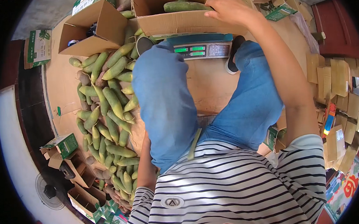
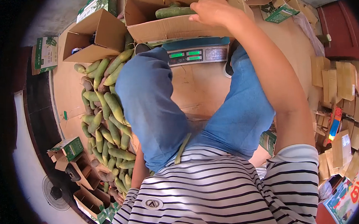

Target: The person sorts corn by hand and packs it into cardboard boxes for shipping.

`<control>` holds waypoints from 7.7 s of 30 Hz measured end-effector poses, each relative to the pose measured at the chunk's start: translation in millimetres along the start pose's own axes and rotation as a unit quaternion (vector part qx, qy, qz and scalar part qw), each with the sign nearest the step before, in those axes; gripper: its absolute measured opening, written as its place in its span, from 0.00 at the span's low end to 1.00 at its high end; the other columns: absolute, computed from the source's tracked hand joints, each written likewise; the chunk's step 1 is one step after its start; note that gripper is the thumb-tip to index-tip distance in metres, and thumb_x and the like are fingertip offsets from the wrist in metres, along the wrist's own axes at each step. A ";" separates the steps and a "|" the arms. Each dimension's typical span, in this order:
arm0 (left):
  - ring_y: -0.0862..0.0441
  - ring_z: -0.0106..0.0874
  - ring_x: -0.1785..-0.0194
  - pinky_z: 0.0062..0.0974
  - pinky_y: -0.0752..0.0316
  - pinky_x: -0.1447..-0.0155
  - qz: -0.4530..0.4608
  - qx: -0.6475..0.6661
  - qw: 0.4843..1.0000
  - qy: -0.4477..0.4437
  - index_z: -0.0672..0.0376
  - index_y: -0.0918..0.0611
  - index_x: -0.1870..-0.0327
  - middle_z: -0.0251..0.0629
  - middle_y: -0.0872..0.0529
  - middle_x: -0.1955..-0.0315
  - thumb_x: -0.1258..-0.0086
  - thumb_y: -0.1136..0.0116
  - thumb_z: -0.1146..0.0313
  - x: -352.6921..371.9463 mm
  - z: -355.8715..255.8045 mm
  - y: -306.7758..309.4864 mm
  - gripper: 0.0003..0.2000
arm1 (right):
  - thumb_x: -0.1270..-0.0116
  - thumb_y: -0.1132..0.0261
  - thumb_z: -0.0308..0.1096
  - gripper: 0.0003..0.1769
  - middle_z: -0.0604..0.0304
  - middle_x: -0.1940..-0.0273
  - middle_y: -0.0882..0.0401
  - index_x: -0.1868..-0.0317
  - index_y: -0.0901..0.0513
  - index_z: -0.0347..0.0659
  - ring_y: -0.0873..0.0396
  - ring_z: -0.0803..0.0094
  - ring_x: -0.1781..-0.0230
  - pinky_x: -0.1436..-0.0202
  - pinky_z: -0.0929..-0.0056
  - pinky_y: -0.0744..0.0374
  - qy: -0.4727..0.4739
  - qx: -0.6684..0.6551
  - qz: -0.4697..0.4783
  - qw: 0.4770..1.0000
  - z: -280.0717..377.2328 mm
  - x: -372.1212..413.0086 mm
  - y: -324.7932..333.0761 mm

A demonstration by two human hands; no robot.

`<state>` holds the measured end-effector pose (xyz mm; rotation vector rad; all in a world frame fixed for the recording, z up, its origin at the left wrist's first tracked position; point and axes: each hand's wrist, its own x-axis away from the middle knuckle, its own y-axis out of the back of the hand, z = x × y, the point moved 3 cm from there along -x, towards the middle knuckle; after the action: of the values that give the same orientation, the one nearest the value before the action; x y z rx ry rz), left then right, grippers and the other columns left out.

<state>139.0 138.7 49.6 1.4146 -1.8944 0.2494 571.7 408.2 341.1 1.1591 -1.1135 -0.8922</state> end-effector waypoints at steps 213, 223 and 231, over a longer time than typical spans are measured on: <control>0.20 0.41 0.80 0.36 0.24 0.71 -0.186 -0.400 0.860 -0.256 0.66 0.22 0.72 0.47 0.21 0.83 0.38 0.43 0.44 -172.8 -476.4 81.1 0.26 | 0.35 0.44 0.48 0.19 0.50 0.67 0.20 0.61 0.20 0.39 0.22 0.57 0.66 0.62 0.64 0.26 -0.233 -0.297 -0.260 0.889 -132.7 113.7 -48.1; 0.17 0.46 0.60 0.39 0.26 0.55 -0.110 -0.386 0.891 -0.212 0.69 0.19 0.60 0.54 0.16 0.67 0.39 0.43 0.56 -218.9 -466.7 81.5 0.20 | 0.47 0.43 0.42 0.17 0.51 0.62 0.16 0.65 0.14 0.41 0.18 0.58 0.58 0.56 0.63 0.22 -0.353 -0.273 0.055 0.893 -150.4 31.5 -54.7; 0.25 0.38 0.80 0.34 0.30 0.73 -0.079 -0.403 0.839 -0.358 0.70 0.24 0.66 0.47 0.23 0.80 0.36 0.47 0.61 -161.6 -524.2 22.7 0.16 | 0.42 0.46 0.44 0.17 0.54 0.74 0.17 0.75 0.16 0.42 0.18 0.61 0.69 0.62 0.62 0.23 -0.348 -0.272 -0.012 0.897 -191.4 98.7 -88.2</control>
<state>369.7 558.6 317.8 1.0891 -2.0116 -1.1903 782.3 342.0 267.8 0.3757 -1.2828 -1.5883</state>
